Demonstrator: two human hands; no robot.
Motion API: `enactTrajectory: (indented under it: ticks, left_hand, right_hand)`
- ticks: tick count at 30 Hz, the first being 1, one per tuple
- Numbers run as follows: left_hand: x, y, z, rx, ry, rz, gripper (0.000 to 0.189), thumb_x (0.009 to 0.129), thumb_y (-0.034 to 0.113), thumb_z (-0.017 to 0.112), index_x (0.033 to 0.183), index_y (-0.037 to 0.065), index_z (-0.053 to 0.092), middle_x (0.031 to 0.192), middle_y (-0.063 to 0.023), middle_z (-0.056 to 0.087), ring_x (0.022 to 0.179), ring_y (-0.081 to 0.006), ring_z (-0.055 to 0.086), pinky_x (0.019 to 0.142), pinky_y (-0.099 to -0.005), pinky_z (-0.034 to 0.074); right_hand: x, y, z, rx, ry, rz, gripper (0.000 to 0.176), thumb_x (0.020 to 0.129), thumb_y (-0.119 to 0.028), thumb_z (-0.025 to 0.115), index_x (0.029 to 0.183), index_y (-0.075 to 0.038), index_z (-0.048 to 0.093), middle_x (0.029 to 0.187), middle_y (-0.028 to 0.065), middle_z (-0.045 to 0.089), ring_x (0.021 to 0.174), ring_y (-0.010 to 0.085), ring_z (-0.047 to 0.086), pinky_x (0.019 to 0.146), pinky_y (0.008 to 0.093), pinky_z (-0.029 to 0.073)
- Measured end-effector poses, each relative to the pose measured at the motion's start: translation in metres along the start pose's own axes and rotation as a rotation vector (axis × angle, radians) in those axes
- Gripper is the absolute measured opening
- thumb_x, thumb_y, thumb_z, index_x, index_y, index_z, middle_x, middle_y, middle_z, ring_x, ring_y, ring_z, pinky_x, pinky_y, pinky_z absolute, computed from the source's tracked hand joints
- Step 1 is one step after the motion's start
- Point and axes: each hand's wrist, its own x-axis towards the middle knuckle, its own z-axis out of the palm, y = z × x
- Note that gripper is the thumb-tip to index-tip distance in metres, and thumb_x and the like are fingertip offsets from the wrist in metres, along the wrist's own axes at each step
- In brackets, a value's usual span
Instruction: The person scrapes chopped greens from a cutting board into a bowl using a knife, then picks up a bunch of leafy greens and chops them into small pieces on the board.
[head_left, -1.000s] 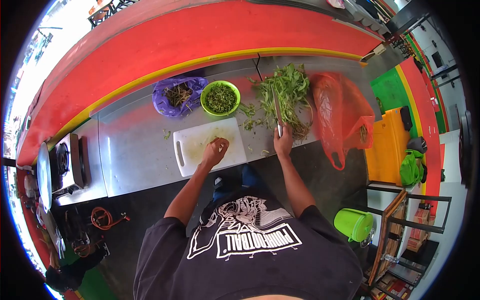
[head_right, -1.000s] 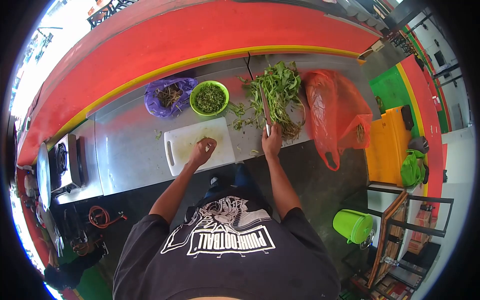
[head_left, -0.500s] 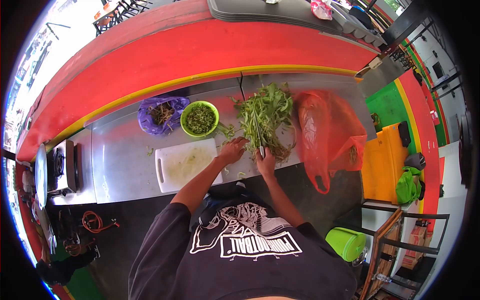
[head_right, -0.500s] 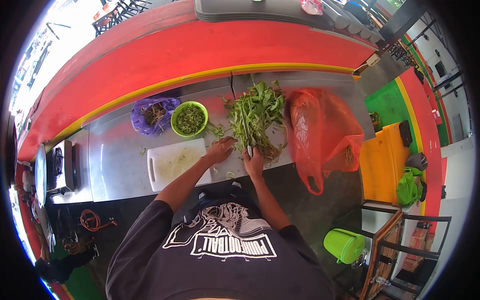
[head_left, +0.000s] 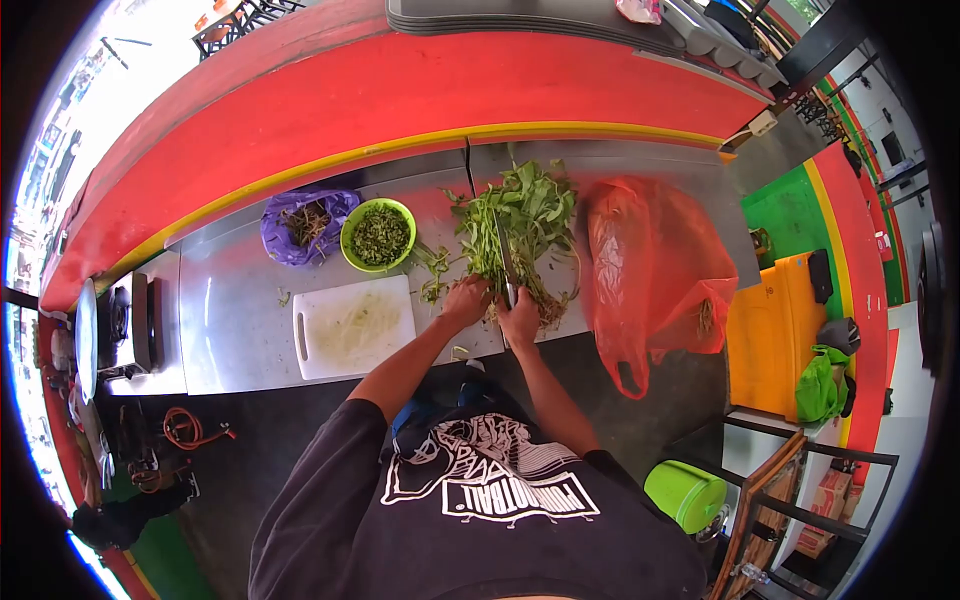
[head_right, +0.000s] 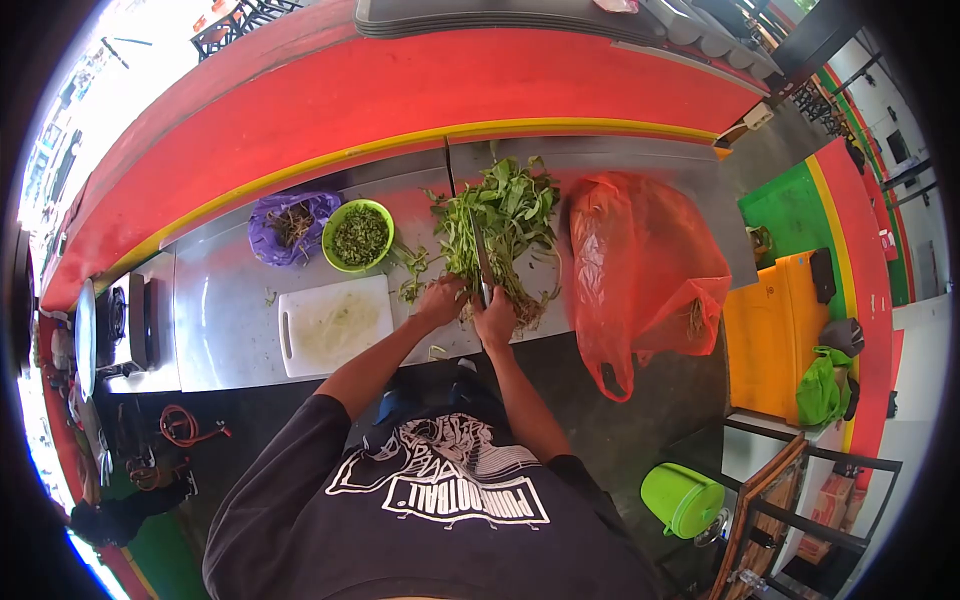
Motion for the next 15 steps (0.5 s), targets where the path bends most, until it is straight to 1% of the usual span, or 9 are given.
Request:
enactTrajectory:
  ticks: [2, 3, 5, 6, 8, 10, 12, 13, 15]
  left_hand:
    - [0.003, -0.007, 0.009, -0.322, 0.114, -0.066, 0.028, 0.088, 0.024, 0.067, 0.11, 0.007, 0.072, 0.105, -0.0156, 0.07, 0.097, -0.0325, 0.068, 0.085, -0.0459, 0.053]
    - [0.003, -0.007, 0.012, -0.323, 0.114, -0.068, 0.028, 0.088, 0.024, 0.067, 0.11, 0.007, 0.072, 0.105, -0.0156, 0.07, 0.097, -0.0325, 0.068, 0.085, -0.0459, 0.053]
    - [0.007, -0.011, 0.017, -0.59, 0.133, -0.239, 0.024, 0.084, 0.021, 0.07, 0.101, 0.005, 0.074, 0.09, -0.0149, 0.074, 0.084, -0.0291, 0.073, 0.075, -0.0393, 0.057]
    - [0.007, -0.01, 0.017, -0.591, 0.13, -0.239, 0.024, 0.084, 0.021, 0.07, 0.101, 0.005, 0.074, 0.09, -0.0149, 0.074, 0.084, -0.0291, 0.073, 0.075, -0.0393, 0.057]
    - [0.006, -0.008, 0.017, -0.614, 0.187, -0.312, 0.022, 0.08, 0.018, 0.074, 0.096, 0.003, 0.074, 0.084, -0.0131, 0.075, 0.08, -0.0221, 0.074, 0.072, -0.0339, 0.058]
    - [0.008, -0.007, 0.017, -0.664, 0.226, -0.359, 0.022, 0.078, 0.016, 0.077, 0.094, 0.002, 0.072, 0.084, -0.0125, 0.075, 0.078, -0.0205, 0.074, 0.07, -0.0325, 0.058]
    - [0.005, -0.003, 0.015, -0.716, 0.267, -0.412, 0.024, 0.076, 0.015, 0.079, 0.093, 0.001, 0.07, 0.084, -0.0118, 0.075, 0.077, -0.0189, 0.073, 0.069, -0.0311, 0.057]
    - [0.005, -0.001, 0.011, -0.763, 0.27, -0.436, 0.028, 0.075, 0.013, 0.081, 0.095, 0.001, 0.066, 0.084, -0.0112, 0.075, 0.076, -0.0174, 0.073, 0.068, -0.0304, 0.057]
    - [0.005, 0.003, 0.002, -0.812, 0.279, -0.459, 0.033, 0.074, 0.012, 0.082, 0.098, 0.0, 0.063, 0.085, -0.0106, 0.075, 0.075, -0.0159, 0.072, 0.066, -0.0297, 0.057]
  right_hand:
    - [-0.002, -0.005, -0.004, -0.045, -0.004, 0.015, 0.038, 0.084, -0.034, 0.075, 0.095, -0.002, 0.056, 0.08, 0.0224, 0.067, 0.079, 0.0461, 0.066, 0.067, 0.0553, 0.051]
    - [-0.004, -0.003, -0.003, -0.047, -0.006, 0.015, 0.038, 0.084, -0.034, 0.075, 0.095, -0.002, 0.056, 0.08, 0.0224, 0.067, 0.079, 0.0461, 0.066, 0.067, 0.0553, 0.051]
    - [-0.003, 0.0, -0.001, -0.032, 0.027, -0.003, 0.035, 0.083, -0.029, 0.075, 0.094, -0.002, 0.056, 0.078, 0.0229, 0.066, 0.078, 0.0458, 0.066, 0.067, 0.0544, 0.051]
    - [-0.004, -0.001, -0.003, -0.033, 0.027, 0.0, 0.035, 0.083, -0.029, 0.075, 0.094, -0.002, 0.056, 0.078, 0.0229, 0.066, 0.078, 0.0458, 0.066, 0.067, 0.0544, 0.051]
    - [-0.007, -0.003, -0.005, -0.002, 0.078, -0.013, 0.032, 0.083, -0.025, 0.075, 0.093, -0.002, 0.056, 0.078, 0.0228, 0.066, 0.077, 0.0454, 0.066, 0.066, 0.0539, 0.051]
    - [-0.009, -0.006, -0.005, 0.018, 0.1, -0.01, 0.03, 0.084, -0.025, 0.074, 0.091, -0.002, 0.057, 0.078, 0.0223, 0.065, 0.076, 0.0448, 0.066, 0.066, 0.0532, 0.05]
    - [-0.013, -0.008, -0.006, 0.071, 0.23, -0.073, 0.03, 0.085, -0.026, 0.074, 0.089, -0.001, 0.056, 0.074, 0.0195, 0.06, 0.072, 0.0429, 0.062, 0.064, 0.0512, 0.047]
    - [-0.014, -0.01, -0.006, 0.07, 0.227, -0.076, 0.03, 0.085, -0.026, 0.074, 0.089, -0.001, 0.056, 0.074, 0.0195, 0.06, 0.072, 0.0429, 0.062, 0.064, 0.0512, 0.047]
    - [-0.017, -0.016, -0.008, 0.155, 0.292, -0.111, 0.034, 0.086, -0.029, 0.075, 0.087, -0.001, 0.054, 0.07, 0.0154, 0.053, 0.065, 0.0379, 0.056, 0.061, 0.0482, 0.043]
